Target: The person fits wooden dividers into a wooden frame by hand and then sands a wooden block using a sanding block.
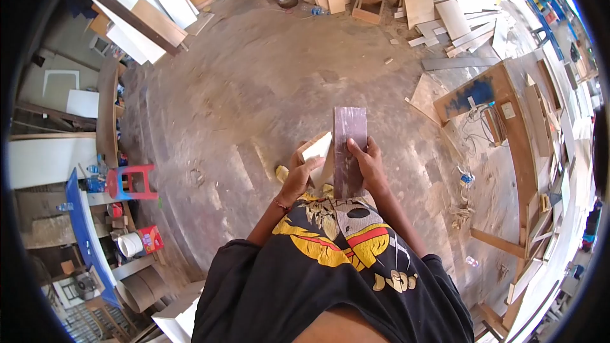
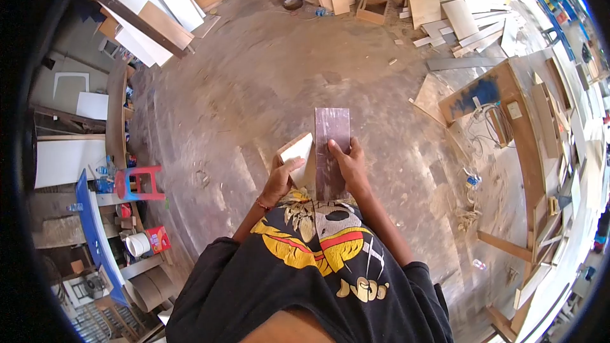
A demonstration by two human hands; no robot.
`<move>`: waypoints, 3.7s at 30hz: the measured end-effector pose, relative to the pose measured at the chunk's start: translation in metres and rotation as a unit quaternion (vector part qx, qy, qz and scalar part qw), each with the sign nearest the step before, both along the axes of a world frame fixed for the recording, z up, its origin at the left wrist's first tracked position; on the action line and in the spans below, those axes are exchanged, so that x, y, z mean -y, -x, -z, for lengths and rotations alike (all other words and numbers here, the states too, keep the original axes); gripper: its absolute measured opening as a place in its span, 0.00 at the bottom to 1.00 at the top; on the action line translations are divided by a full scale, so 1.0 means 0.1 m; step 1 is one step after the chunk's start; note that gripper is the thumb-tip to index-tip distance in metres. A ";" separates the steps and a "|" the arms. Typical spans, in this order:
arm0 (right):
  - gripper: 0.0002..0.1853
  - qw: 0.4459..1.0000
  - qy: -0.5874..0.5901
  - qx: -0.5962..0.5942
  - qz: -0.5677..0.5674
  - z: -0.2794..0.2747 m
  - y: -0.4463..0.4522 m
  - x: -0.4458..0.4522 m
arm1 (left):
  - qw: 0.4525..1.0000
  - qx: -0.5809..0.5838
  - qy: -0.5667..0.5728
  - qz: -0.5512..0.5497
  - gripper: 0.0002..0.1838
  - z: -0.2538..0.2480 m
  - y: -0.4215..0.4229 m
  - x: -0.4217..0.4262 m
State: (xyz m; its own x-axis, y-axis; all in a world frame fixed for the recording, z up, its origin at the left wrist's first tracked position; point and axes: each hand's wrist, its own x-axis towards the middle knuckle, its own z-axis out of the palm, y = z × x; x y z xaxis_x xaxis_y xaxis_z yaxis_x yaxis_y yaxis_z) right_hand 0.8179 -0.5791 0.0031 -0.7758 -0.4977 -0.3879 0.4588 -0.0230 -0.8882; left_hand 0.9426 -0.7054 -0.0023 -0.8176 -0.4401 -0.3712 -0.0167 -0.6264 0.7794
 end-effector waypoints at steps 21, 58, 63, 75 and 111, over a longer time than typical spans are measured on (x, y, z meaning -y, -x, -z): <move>0.19 0.849 -0.175 -0.490 -0.094 -0.58 -0.27 0.18 | 0.928 -0.030 0.371 0.029 0.38 0.08 -0.12 0.15; 0.20 0.884 -0.178 -0.425 -0.071 -0.51 -0.42 0.23 | 0.946 -0.064 0.317 0.003 0.48 0.29 -0.17 0.01; 0.20 0.892 -0.167 -0.418 -0.046 -0.56 -0.43 0.19 | 0.962 -0.050 0.268 -0.033 0.48 0.10 -0.20 -0.14; 0.21 0.895 -0.166 -0.413 -0.035 -0.52 -0.44 0.16 | 0.930 -0.080 0.357 -0.042 0.33 0.25 -0.20 -0.07; 0.20 0.814 -0.240 -0.501 -0.171 -0.66 -0.37 -0.13 | 0.790 0.025 0.589 0.166 0.51 -0.11 -0.23 0.29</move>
State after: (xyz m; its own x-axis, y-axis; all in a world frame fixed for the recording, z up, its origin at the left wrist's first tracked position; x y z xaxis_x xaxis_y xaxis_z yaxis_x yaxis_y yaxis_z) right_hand 0.8549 -0.5665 0.0694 -0.6706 -0.7282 0.1415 -0.5946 0.4136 -0.6895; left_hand 0.9653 -0.7341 0.0084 -0.9577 -0.2693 0.1010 -0.0775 0.5798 0.8110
